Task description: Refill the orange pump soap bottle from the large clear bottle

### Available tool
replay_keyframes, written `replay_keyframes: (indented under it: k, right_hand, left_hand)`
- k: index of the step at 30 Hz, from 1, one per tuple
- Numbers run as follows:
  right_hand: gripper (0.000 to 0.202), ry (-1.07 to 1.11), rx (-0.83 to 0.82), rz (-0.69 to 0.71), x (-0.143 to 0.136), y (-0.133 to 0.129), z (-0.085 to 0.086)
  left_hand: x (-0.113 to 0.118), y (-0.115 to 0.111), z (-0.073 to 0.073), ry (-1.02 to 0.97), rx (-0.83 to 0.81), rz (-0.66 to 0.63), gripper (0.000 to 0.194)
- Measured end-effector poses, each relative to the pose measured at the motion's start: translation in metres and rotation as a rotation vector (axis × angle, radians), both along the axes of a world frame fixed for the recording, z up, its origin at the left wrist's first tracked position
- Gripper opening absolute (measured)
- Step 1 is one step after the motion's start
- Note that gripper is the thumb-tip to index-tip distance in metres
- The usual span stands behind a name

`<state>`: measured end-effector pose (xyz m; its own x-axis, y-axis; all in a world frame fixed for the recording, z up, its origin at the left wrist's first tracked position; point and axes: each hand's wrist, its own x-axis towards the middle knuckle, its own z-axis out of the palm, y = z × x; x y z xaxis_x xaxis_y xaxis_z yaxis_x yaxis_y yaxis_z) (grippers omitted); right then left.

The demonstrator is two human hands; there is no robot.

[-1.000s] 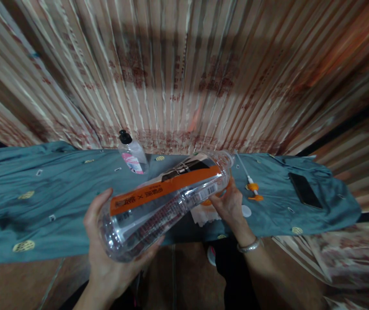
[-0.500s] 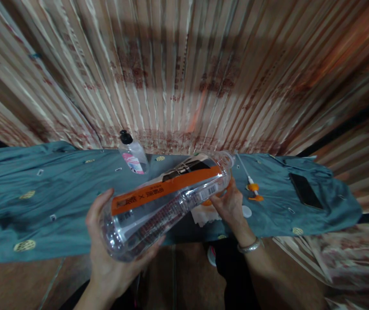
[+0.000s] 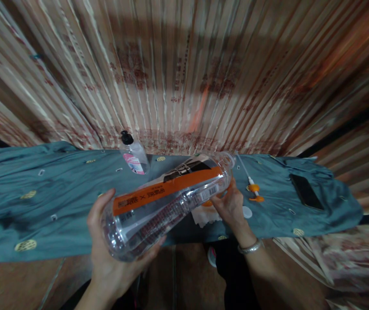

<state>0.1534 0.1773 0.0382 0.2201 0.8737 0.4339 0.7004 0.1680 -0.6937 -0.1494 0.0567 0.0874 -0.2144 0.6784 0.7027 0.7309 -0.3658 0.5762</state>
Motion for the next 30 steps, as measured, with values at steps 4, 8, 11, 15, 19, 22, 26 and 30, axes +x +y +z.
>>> replay_keyframes:
  k: [4, 8, 11, 15, 19, 22, 26, 30]
  right_hand:
    - [0.048, -0.003, -0.009, -0.001, 0.0, 0.0, 0.0]
    - [0.049, -0.008, -0.003, 0.001, 0.0, 0.0, 0.001]
    - [0.05, -0.004, 0.009, 0.004, 0.0, 0.0, 0.001]
    - [0.052, -0.004, 0.015, 0.012, 0.001, 0.0, 0.001]
    - [0.053, -0.006, 0.003, 0.008, 0.002, 0.0, 0.001]
    - [0.053, -0.011, -0.013, 0.011, 0.002, -0.001, 0.001]
    - [0.056, -0.019, -0.012, 0.011, 0.002, 0.0, 0.001]
    - [0.057, -0.019, -0.014, -0.002, 0.001, 0.001, 0.001]
  left_hand:
    - [0.002, 0.001, -0.001, 0.004, -0.005, 0.013, 0.129]
    - [0.001, 0.001, -0.004, -0.009, -0.01, 0.004, 0.13]
    - [0.001, 0.001, -0.003, -0.001, -0.02, -0.002, 0.13]
    - [0.008, 0.003, 0.004, -0.042, 0.005, 0.016, 0.122]
    - [0.014, 0.003, 0.006, -0.041, 0.019, 0.042, 0.119]
    - [0.01, 0.001, 0.003, -0.017, -0.009, 0.032, 0.125]
    - [0.004, 0.001, -0.001, -0.014, -0.024, 0.014, 0.13]
    - [0.005, 0.001, 0.002, 0.02, 0.006, 0.017, 0.128]
